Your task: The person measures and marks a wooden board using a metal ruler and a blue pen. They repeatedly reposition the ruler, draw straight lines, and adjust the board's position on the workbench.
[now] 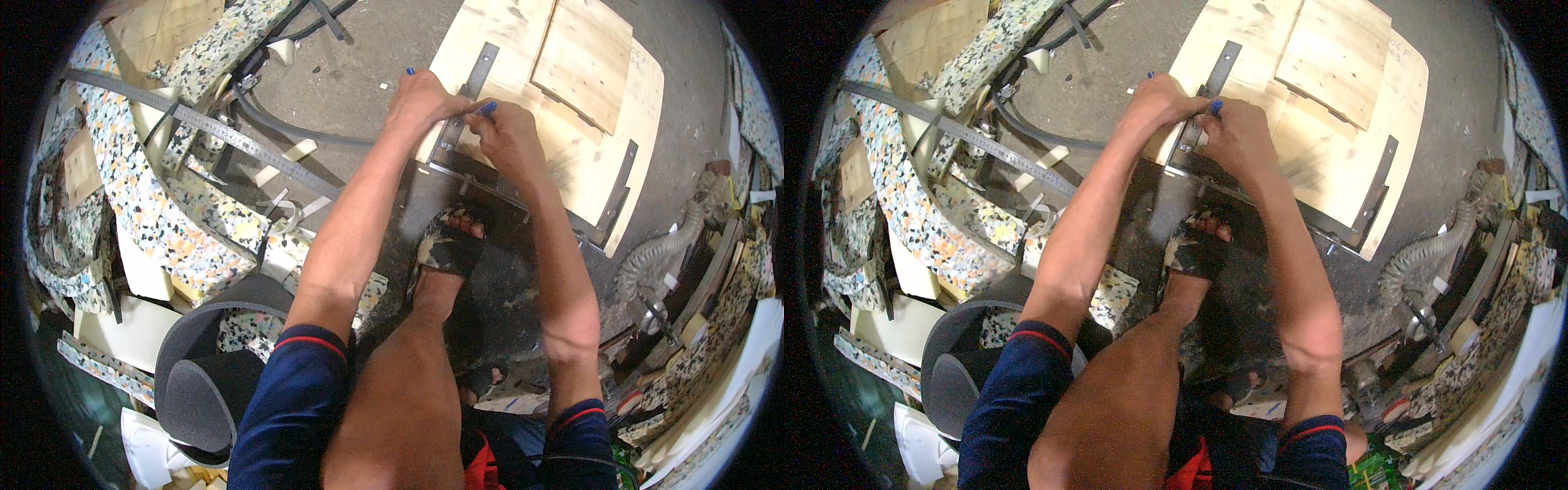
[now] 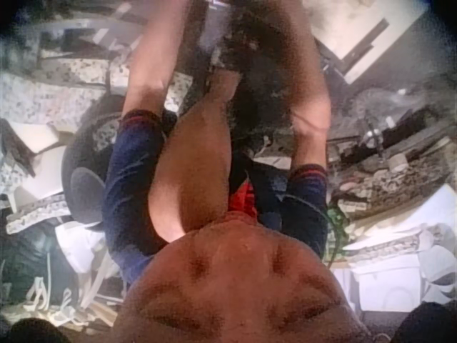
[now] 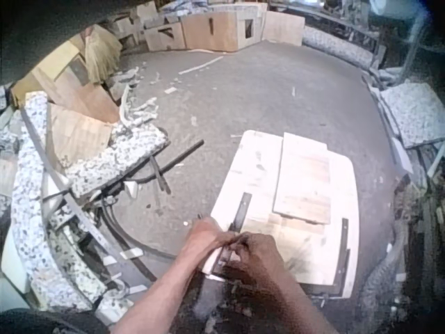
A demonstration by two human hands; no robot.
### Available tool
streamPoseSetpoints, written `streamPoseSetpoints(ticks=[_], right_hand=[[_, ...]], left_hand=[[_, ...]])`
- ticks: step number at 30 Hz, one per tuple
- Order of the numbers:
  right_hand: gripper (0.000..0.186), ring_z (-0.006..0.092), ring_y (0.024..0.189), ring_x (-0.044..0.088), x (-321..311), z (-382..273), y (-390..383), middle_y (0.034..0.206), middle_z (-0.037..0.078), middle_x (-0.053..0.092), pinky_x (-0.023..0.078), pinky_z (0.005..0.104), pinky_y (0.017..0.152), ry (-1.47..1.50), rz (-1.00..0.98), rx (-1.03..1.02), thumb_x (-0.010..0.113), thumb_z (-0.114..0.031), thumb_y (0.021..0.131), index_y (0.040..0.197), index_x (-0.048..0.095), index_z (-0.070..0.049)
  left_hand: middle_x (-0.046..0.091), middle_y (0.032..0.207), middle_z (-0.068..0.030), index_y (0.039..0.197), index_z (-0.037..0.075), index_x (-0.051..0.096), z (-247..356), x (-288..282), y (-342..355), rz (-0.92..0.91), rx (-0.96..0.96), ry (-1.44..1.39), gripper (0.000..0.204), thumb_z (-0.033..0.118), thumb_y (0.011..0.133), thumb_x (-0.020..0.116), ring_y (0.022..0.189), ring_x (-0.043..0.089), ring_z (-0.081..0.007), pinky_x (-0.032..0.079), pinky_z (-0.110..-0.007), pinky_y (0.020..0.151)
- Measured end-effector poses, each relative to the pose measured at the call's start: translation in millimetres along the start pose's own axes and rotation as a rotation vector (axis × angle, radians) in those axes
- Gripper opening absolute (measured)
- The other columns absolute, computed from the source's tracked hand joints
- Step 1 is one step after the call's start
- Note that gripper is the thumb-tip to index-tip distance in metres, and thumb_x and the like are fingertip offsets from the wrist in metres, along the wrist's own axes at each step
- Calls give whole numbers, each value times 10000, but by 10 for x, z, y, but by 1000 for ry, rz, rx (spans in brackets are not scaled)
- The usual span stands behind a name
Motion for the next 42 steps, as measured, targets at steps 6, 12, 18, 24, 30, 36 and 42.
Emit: streamPoseSetpoints(ticks=[6,12,18,24,30,36,42], right_hand=[[267,187,626,667,98,312,117,745,113,700,546,334,590,117,-47,98,646,-206,936,947,725,48],[284,156,604,645,127,461,26,721,90,683,532,315,558,342,26,232,643,-222,948,942,722,51],[198,418,796,692,14,44,34,824,249,698,538,485,752,75,69,27,646,-168,906,903,729,12],[137,426,863,697,124,-132,300,875,260,701,551,497,765,-206,-162,-82,640,-98,854,872,712,16],[129,397,818,717,323,-428,286,823,222,709,576,493,725,-386,-164,-240,619,-112,835,830,715,-27],[143,407,740,698,420,-687,59,776,225,684,558,494,662,-381,-162,-313,564,-110,856,814,661,-12],[165,375,818,702,190,-473,-83,886,228,701,562,459,710,-241,-62,-300,567,-133,892,948,666,-13]], left_hand=[[714,1129,-266,1095,-61,737,93,-35,137,47,65,234,703,481,660,840,1119,685,-365,566,-415,951],[722,1138,-240,1120,-48,736,148,-75,40,-11,29,209,712,500,674,823,1122,690,-350,569,-402,950],[720,1160,-226,1134,-27,738,146,-73,69,22,66,268,752,573,685,800,1140,684,-345,551,-415,984],[695,1165,-284,1192,-50,694,32,-25,248,-47,160,242,941,762,716,708,1092,681,-410,550,-467,933],[643,1061,-246,1358,-51,558,-320,-98,351,-146,-16,-292,1031,847,861,468,901,653,-402,548,-554,672],[652,1138,-262,1327,-75,567,-308,-177,155,-104,-99,-475,848,682,1007,359,947,625,-337,527,-541,751],[676,1024,-220,1186,-112,638,-586,-239,63,180,-99,-572,736,587,1006,492,804,622,-281,508,-454,737]])
Point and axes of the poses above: each hand's wrist, its own y-axis towards the middle knuckle, its own x-axis out of the palm, z = x × y, the point moved 8 cm from there along y, towards the middle knuckle
